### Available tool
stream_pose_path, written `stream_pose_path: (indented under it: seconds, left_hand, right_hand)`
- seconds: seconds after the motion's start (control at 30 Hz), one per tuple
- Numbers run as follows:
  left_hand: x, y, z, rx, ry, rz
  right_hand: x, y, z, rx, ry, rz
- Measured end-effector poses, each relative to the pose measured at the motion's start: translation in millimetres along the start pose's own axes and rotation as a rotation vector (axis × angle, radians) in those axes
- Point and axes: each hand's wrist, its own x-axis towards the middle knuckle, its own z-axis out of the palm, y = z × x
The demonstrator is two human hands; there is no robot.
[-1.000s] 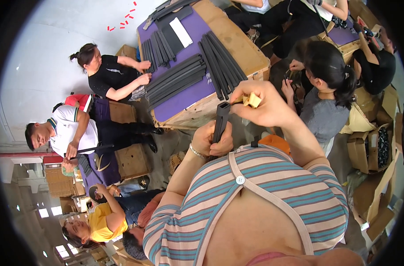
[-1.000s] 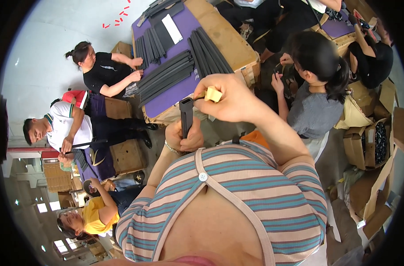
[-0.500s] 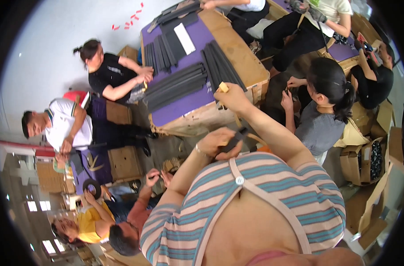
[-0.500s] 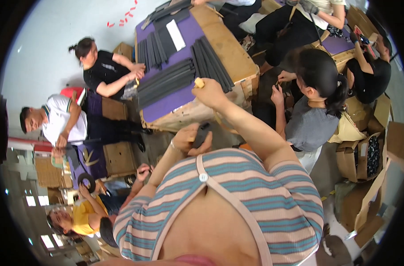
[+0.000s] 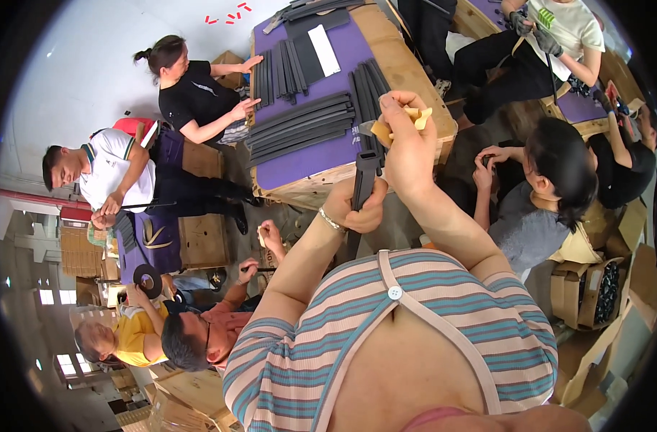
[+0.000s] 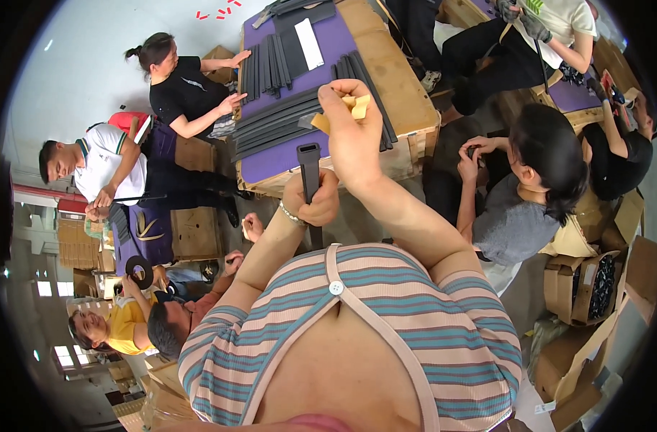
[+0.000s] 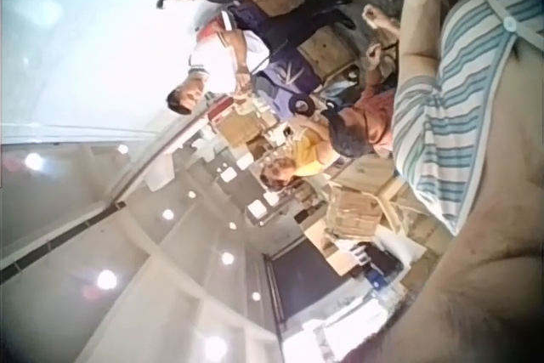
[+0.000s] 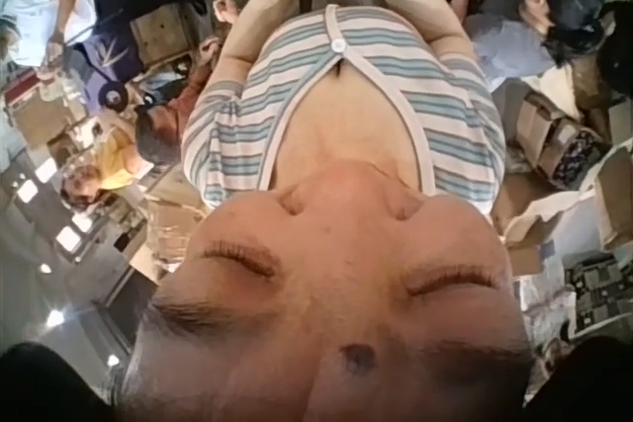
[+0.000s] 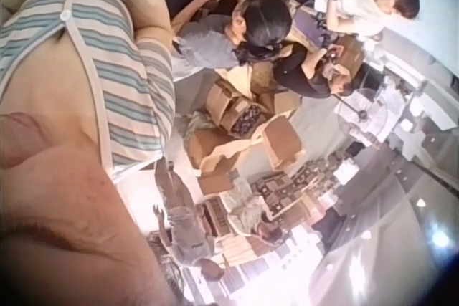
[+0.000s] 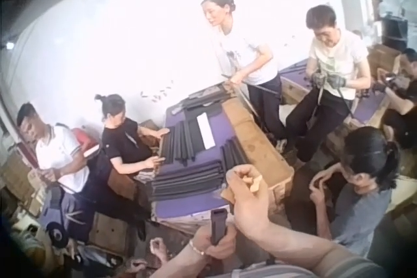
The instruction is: Applying adhesive foam strips to black plastic industrial components.
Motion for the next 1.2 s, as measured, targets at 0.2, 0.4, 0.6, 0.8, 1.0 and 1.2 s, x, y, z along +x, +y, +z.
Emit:
stream_pose_path:
  seconds: [0.2,0.4,0.6,0.8,1.0,1.2]
  left_hand:
    - [35.1,-19.0,-0.5,0.206,-0.020,-0.156]
    - [28.2,39.1,0.3,0.552,0.350,0.260]
    - [4.2,107.3,-14.6,0.703,0.954,0.700]
    - [19.7,181.5,-74.3,0.621,1.172,0.850]
    - [47.7,257.7,-159.8,0.540,1.283,0.830]
    - [76.8,294.1,-265.5,0.481,1.511,0.691]
  right_hand:
    - [32.4,40.6,-28.3,-0.091,0.049,-0.154]
    - [30.3,57.4,-159.1,-0.529,0.053,0.057]
    - [11.8,18.9,-277.0,-0.639,0.147,0.343]
    - [1.4,29.8,-273.1,-0.644,0.135,0.481]
    - [-0.8,48.3,-260.4,-0.870,0.114,0.484]
    - [-11.2,66.0,-241.1,-1.117,0.271,0.499]
